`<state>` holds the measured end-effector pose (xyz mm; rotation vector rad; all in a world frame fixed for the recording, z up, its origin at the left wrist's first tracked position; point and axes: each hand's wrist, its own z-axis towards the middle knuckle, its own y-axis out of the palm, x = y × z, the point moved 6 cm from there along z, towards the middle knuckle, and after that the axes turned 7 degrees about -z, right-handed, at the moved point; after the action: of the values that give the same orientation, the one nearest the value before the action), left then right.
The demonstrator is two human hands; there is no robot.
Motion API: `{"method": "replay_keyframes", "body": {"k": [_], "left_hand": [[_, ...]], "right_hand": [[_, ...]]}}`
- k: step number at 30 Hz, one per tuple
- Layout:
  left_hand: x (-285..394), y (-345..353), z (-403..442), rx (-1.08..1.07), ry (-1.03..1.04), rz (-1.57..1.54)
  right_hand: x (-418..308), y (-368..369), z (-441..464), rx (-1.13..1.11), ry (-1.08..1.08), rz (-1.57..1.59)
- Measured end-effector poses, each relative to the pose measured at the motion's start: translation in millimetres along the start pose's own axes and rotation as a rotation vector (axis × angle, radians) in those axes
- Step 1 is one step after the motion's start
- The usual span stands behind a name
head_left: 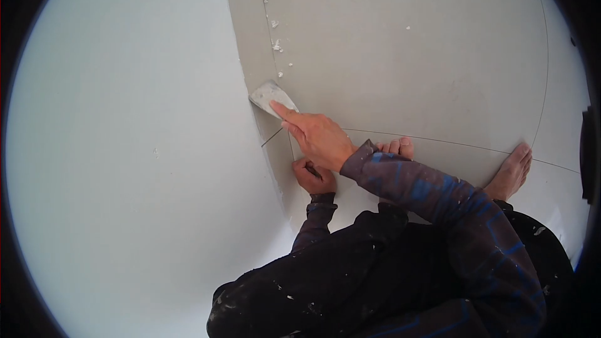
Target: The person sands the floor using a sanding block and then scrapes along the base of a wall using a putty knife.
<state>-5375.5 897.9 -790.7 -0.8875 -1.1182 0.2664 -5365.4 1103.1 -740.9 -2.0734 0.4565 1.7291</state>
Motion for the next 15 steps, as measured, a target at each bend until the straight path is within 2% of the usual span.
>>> {"method": "replay_keyframes", "body": {"k": [2,7,10,12,15], "left_hand": [[-2,1,2,-0.003,-0.027,-0.021],[17,7,9,0.005,0.065,-0.010],[-5,2,1,-0.023,-0.014,0.009],[-5,2,2,-0.010,0.005,0.021],[-6,12,9,-0.026,-0.008,0.054]], "right_hand": [[-3,-5,5,-0.010,0.014,-0.002],[2,2,-4,-0.030,0.025,-0.010],[5,2,6,-0.012,0.027,0.011],[4,-1,7,0.006,0.006,0.011],[4,2,-12,-0.089,0.054,-0.051]]}}
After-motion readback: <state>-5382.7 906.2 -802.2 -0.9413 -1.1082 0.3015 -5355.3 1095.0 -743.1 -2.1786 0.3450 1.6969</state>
